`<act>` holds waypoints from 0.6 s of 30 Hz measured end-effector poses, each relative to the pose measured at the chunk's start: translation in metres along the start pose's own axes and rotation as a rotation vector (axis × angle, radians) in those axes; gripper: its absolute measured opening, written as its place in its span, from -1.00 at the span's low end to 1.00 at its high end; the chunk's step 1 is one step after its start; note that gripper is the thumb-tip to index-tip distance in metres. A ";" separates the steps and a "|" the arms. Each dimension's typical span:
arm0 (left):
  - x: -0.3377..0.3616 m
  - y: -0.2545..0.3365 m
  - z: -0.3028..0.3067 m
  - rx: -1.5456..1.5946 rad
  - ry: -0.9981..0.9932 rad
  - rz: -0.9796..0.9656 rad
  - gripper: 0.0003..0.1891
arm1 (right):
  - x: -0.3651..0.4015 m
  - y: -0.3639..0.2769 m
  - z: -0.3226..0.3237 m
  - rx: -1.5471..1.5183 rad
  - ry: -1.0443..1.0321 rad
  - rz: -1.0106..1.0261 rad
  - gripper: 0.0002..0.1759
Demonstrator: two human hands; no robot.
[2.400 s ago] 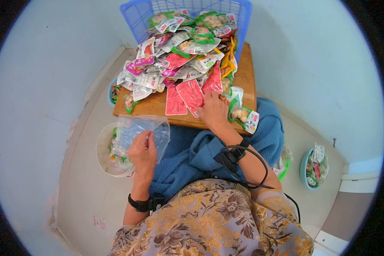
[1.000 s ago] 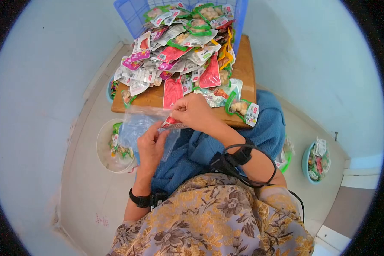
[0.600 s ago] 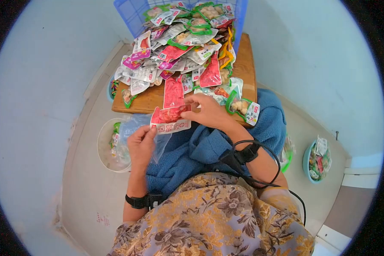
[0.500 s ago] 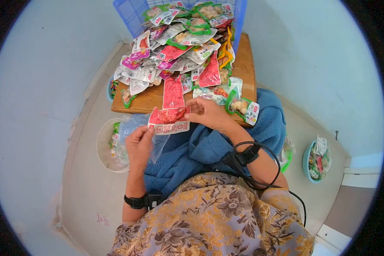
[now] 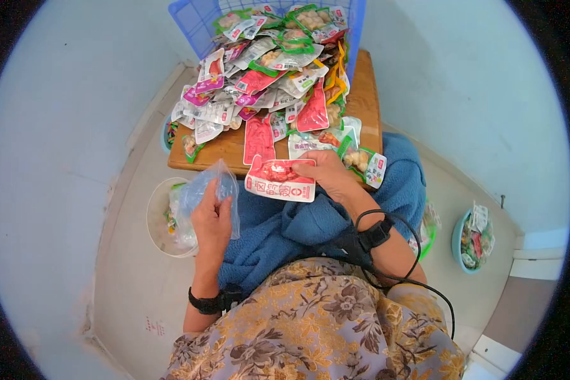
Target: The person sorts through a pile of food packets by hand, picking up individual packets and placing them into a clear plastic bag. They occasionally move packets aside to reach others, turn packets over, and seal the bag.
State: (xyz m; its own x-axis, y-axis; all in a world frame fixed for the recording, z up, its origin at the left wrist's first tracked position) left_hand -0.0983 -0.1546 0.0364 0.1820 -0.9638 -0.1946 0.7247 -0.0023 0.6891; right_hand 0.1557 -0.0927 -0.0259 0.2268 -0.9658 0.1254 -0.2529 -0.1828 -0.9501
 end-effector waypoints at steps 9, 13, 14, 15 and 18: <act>0.003 0.019 -0.006 -0.076 0.075 -0.116 -0.73 | 0.017 -0.033 -0.030 0.165 -0.092 -0.006 -0.81; 0.006 0.030 -0.007 -0.084 0.047 -0.115 -0.74 | 0.016 -0.023 -0.040 0.197 -0.091 -0.034 -0.80; 0.006 0.031 -0.006 -0.063 0.061 -0.140 -0.75 | 0.016 -0.016 -0.043 0.134 -0.098 -0.036 -0.80; 0.007 0.034 -0.006 -0.043 0.076 -0.165 -0.75 | 0.015 -0.012 -0.045 0.071 -0.105 -0.037 -0.80; 0.003 0.028 -0.004 -0.092 0.098 -0.045 -0.74 | 0.016 -0.012 -0.047 0.083 -0.141 -0.048 -0.80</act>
Point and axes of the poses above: each hand's wrist, its own x-axis away from the middle knuckle, its own z-axis out of the back of the hand, y = z × x, the point moved 7 cm from there along -x, towards the middle knuckle, and after that the axes turned 10 degrees about z, right-handed, at the moved point
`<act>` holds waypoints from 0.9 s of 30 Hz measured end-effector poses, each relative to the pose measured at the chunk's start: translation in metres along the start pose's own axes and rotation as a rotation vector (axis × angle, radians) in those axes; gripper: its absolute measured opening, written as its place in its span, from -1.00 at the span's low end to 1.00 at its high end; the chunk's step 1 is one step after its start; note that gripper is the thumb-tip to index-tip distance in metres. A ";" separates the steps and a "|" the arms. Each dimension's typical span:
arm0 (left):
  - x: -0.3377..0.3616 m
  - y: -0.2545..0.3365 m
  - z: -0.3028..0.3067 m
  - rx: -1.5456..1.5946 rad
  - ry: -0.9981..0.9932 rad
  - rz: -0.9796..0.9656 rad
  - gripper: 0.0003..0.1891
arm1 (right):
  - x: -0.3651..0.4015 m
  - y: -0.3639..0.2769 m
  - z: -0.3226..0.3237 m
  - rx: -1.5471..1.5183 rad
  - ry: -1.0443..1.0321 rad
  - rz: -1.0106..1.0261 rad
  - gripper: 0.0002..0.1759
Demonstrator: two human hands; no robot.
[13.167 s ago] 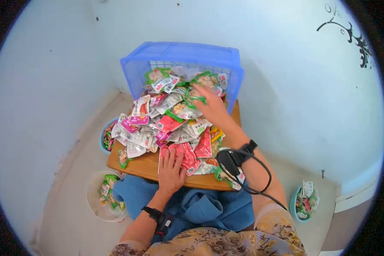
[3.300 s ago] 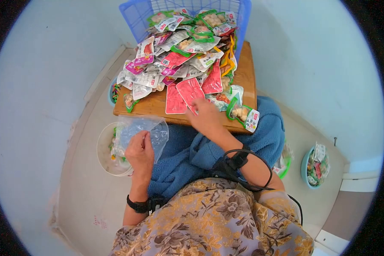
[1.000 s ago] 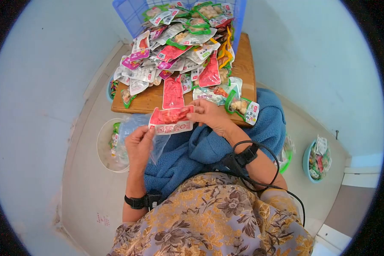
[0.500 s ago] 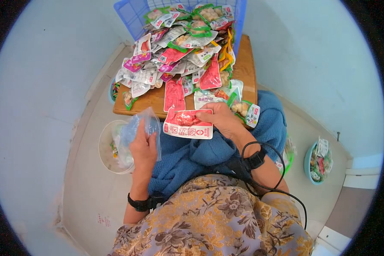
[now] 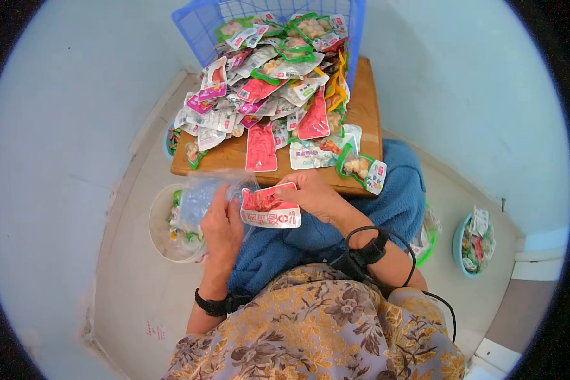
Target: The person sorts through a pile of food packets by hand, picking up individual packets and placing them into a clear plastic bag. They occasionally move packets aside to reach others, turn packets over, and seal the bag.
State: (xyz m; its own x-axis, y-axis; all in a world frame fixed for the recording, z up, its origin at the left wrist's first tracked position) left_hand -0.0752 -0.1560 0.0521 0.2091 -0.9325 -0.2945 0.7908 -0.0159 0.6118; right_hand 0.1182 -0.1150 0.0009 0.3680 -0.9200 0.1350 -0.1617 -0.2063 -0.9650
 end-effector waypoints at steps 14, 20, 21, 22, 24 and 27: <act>0.004 0.019 -0.017 0.052 -0.201 -0.294 -0.60 | -0.024 0.030 -0.051 -0.450 -0.020 -0.054 -0.67; -0.003 0.025 -0.020 0.049 -0.224 -0.346 -0.65 | -0.042 0.043 -0.066 -0.368 -0.006 0.026 -0.70; -0.003 0.025 -0.020 0.055 -0.222 -0.357 -0.65 | -0.047 0.044 -0.066 -0.369 -0.003 0.029 -0.70; -0.004 0.024 -0.020 0.056 -0.223 -0.363 -0.65 | -0.054 0.042 -0.062 -0.361 0.024 0.112 -0.69; -0.005 0.021 -0.023 0.015 -0.264 -0.350 -0.63 | -0.064 0.045 -0.060 -0.355 0.054 0.195 -0.67; -0.007 0.018 -0.026 0.030 -0.290 -0.326 -0.60 | -0.079 0.063 -0.054 -0.338 0.125 0.238 -0.73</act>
Point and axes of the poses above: each hand's wrist, its own x-axis away from the middle knuckle, its own z-axis out of the back of the hand, y = z × x, the point moved 7 cm from there along -x, towards the middle knuckle, and after that the axes turned 10 degrees about z, right-handed, at the moved point
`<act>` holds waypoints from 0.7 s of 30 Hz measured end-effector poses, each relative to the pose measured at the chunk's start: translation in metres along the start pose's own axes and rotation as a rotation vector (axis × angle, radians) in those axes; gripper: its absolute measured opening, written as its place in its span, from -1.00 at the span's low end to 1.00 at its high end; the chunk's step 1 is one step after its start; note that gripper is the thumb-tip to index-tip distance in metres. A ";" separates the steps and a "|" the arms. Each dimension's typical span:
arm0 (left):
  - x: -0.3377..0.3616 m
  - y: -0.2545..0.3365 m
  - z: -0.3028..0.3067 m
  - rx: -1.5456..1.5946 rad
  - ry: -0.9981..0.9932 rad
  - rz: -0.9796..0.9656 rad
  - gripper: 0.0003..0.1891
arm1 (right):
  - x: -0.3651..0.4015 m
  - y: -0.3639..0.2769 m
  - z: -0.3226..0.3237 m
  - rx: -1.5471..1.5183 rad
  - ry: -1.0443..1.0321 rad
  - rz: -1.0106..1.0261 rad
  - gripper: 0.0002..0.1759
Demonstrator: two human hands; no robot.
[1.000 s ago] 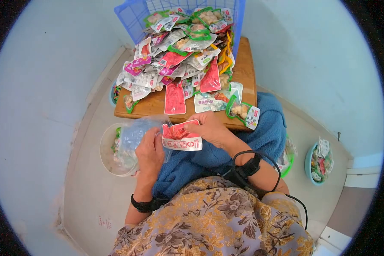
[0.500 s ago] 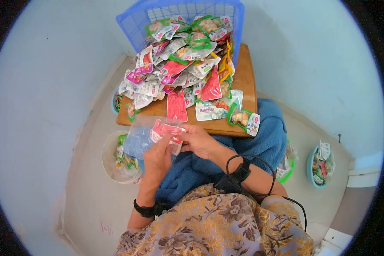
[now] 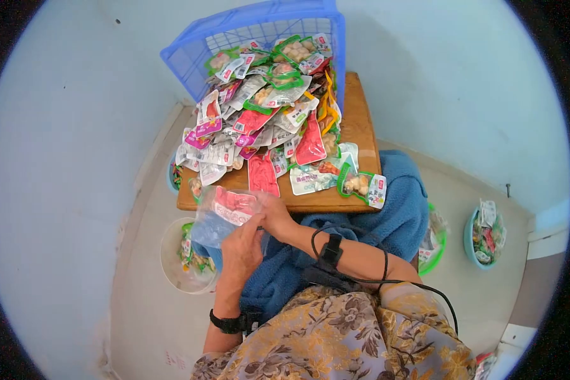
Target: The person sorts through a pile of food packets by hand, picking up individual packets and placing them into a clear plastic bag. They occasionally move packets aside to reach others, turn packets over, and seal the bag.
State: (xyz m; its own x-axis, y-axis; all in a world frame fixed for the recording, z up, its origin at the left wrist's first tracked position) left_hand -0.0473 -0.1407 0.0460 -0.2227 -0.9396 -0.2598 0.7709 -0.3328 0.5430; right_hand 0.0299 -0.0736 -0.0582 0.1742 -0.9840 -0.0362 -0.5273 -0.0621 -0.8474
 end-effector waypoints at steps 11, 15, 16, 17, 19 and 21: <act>-0.002 -0.009 -0.006 0.036 0.078 0.044 -0.54 | -0.019 -0.010 0.016 0.829 0.290 0.444 -0.78; -0.002 -0.012 -0.005 0.080 0.164 0.052 -0.55 | -0.026 0.006 0.026 0.775 0.341 0.486 -0.73; -0.002 -0.013 -0.006 0.080 0.163 0.053 -0.55 | -0.025 0.000 0.021 0.866 0.271 0.510 -0.72; -0.001 -0.016 -0.004 0.077 0.197 0.079 -0.57 | -0.023 -0.006 0.016 0.956 0.198 0.534 -0.70; 0.000 -0.021 -0.002 0.074 0.230 0.110 -0.58 | -0.010 -0.035 0.008 0.728 0.203 0.284 -0.71; 0.002 -0.030 0.006 0.129 0.334 0.170 -0.64 | 0.000 -0.034 0.015 0.500 0.205 0.036 -0.71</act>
Point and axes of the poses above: each hand's wrist, its own x-axis away from the middle knuckle, its own z-axis out of the back of the hand, y = z × x, the point moved 7 cm from there along -x, towards the middle knuckle, and after that the axes turned 10 degrees about z, right-handed, at the moved point
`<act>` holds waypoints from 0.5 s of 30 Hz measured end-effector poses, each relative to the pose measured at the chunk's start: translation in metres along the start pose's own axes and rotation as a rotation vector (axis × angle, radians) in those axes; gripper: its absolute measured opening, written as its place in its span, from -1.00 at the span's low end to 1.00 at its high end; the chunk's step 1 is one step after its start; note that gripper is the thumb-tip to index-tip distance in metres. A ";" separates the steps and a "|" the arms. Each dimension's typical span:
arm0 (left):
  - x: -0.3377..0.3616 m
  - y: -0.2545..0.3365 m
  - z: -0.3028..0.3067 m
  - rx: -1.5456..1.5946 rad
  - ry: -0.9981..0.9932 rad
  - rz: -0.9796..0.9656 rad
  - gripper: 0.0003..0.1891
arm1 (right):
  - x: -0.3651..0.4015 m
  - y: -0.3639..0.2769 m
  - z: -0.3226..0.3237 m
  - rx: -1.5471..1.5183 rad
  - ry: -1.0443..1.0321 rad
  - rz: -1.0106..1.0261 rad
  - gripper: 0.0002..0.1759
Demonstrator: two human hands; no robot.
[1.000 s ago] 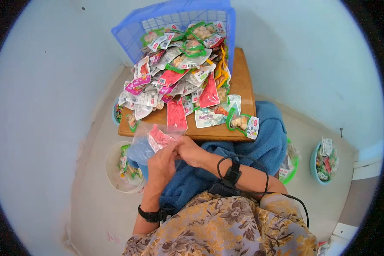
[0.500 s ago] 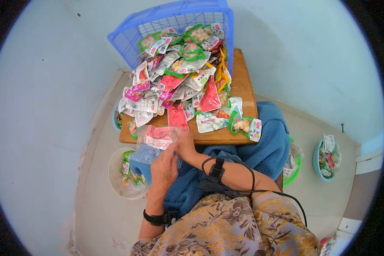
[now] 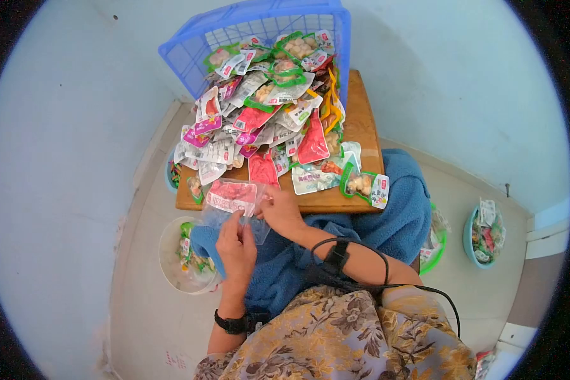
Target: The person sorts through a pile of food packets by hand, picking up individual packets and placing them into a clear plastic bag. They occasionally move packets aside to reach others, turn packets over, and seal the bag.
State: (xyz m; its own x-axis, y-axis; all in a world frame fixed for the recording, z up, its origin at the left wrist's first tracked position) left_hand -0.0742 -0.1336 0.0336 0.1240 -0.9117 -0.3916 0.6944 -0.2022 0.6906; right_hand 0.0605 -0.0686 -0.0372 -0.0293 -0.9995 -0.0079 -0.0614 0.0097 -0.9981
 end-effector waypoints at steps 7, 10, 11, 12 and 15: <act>-0.002 -0.001 0.007 -0.008 0.026 0.063 -0.75 | -0.006 -0.048 0.061 0.587 0.106 0.562 -0.82; -0.004 0.000 0.014 0.033 0.094 0.095 -0.82 | -0.002 -0.058 0.046 0.876 -0.016 0.866 -0.66; -0.005 -0.001 0.016 0.056 0.106 0.118 -0.83 | -0.002 -0.055 0.034 1.014 -0.137 0.911 -0.57; -0.005 -0.002 0.018 0.077 0.119 0.141 -0.84 | 0.000 -0.049 0.022 1.150 -0.262 0.951 -0.48; -0.005 -0.006 0.021 0.063 0.135 0.140 -0.85 | -0.003 -0.030 0.011 1.173 -0.379 0.865 -0.39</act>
State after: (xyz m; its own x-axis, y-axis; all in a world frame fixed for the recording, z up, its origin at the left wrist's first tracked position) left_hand -0.0939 -0.1353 0.0443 0.3133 -0.8772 -0.3639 0.6185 -0.1023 0.7791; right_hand 0.0739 -0.0660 -0.0079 0.6257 -0.6471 -0.4356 0.6551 0.7390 -0.1569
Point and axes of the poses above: each hand's wrist, its own x-axis away from the middle knuckle, its own z-axis out of the back of the hand, y = z × x, the point moved 7 cm from there along -x, towards the middle knuckle, and after that the axes turned 10 degrees about z, right-handed, at the moved point
